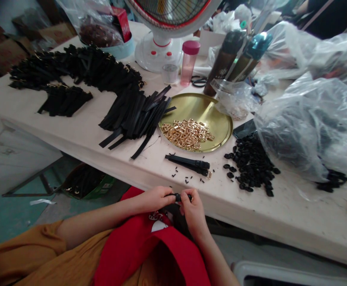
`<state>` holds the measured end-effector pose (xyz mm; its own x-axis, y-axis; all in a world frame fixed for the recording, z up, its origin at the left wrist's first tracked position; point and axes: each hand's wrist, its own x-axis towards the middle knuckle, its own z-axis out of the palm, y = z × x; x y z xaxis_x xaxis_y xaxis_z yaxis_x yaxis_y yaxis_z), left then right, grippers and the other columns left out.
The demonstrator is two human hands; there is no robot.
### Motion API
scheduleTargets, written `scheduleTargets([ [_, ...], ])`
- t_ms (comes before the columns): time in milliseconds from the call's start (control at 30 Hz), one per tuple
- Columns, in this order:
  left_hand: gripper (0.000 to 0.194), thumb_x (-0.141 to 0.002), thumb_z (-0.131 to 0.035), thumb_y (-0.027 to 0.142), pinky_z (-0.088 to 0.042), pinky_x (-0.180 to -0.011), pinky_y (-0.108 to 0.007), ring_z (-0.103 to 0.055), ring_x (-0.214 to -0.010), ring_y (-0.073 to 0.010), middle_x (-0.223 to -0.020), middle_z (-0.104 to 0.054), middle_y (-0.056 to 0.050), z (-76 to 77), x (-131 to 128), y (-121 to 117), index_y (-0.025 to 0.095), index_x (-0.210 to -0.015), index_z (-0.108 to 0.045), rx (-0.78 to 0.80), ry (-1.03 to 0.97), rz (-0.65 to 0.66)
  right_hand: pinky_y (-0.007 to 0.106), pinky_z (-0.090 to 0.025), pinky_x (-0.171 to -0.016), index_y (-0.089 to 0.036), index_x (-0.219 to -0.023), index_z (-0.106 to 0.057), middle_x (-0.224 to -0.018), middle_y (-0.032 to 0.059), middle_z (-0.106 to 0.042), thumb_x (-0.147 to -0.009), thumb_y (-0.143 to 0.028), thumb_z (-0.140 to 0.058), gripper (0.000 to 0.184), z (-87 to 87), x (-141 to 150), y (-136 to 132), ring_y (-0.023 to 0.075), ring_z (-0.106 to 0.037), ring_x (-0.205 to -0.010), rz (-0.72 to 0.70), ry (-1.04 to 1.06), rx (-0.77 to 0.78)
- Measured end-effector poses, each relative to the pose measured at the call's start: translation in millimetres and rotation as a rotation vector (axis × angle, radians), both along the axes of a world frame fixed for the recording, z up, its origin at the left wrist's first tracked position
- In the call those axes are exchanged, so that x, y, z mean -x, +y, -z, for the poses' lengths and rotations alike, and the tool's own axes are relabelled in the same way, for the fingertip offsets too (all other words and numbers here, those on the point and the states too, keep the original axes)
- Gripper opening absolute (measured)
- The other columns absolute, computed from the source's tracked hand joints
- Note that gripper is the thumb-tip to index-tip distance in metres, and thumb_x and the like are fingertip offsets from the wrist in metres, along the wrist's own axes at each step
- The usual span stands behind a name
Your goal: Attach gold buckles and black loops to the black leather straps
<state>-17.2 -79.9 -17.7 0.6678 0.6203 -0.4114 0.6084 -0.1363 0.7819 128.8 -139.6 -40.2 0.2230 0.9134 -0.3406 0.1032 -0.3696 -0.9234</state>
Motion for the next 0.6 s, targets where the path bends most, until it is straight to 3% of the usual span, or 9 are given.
scheduleTargets([
  [100,0.027,-0.08,-0.044,0.035,-0.035,-0.055,-0.02,-0.05,-0.066,-0.0125,-0.074,-0.059,-0.002,-1.3,2.7,2.6,0.012,-0.082,-0.058,0.148,-0.087,0.015,0.021,-0.027,-0.035,-0.022,-0.079,-0.043,-0.042,-0.0106,-0.035,-0.079,-0.046,-0.048,0.024,-1.4,1.5,-0.4,0.0091,-0.034,-0.034,0.038,0.06,0.05],
  [200,0.028,-0.079,-0.046,0.036,-0.036,-0.054,-0.02,-0.051,-0.063,-0.0121,-0.073,-0.059,-0.001,0.8,4.0,2.3,0.011,-0.084,-0.058,0.25,-0.114,-0.053,0.025,-0.035,-0.044,-0.021,-0.078,-0.047,-0.051,-0.0051,-0.046,-0.079,-0.042,-0.048,0.021,-2.3,2.1,0.3,0.0128,-0.044,-0.045,0.008,-0.172,-0.06],
  [267,0.029,-0.078,-0.046,0.038,-0.035,-0.054,-0.021,-0.051,-0.064,-0.0131,-0.072,-0.059,-0.002,4.3,3.1,-0.2,0.012,-0.081,-0.059,0.184,-0.08,-0.07,0.029,-0.04,-0.055,-0.02,-0.076,-0.049,-0.062,0.0004,-0.053,-0.08,-0.039,-0.046,0.019,-1.2,3.0,0.2,0.0165,-0.051,-0.058,-0.018,-0.367,-0.138],
  [367,0.03,-0.078,-0.045,0.04,-0.033,-0.055,-0.022,-0.052,-0.066,-0.0155,-0.071,-0.059,-0.003,8.5,0.7,-4.1,0.014,-0.075,-0.059,-0.037,0.021,-0.067,0.032,-0.04,-0.061,-0.02,-0.077,-0.049,-0.07,0.0042,-0.057,-0.08,-0.037,-0.044,0.018,1.8,4.1,-0.1,0.0198,-0.053,-0.067,-0.033,-0.517,-0.159],
  [467,0.027,-0.077,-0.045,0.037,-0.032,-0.055,-0.023,-0.051,-0.066,-0.0154,-0.071,-0.059,-0.004,6.5,0.3,-3.0,0.014,-0.075,-0.058,-0.064,0.048,-0.046,0.03,-0.039,-0.056,-0.02,-0.076,-0.049,-0.066,0.0025,-0.056,-0.079,-0.04,-0.046,0.02,1.1,2.8,1.9,0.0186,-0.053,-0.061,-0.042,-0.433,-0.099],
  [600,0.019,-0.075,-0.045,0.028,-0.032,-0.05,-0.02,-0.045,-0.057,-0.0105,-0.064,-0.052,0.001,-1.4,3.3,4.6,0.013,-0.077,-0.056,0.251,-0.065,-0.032,0.024,-0.03,-0.039,-0.022,-0.078,-0.044,-0.05,-0.007,-0.045,-0.077,-0.048,-0.048,0.026,-6.6,-0.2,6.1,0.0112,-0.039,-0.038,-0.074,-0.01,0.106],
])
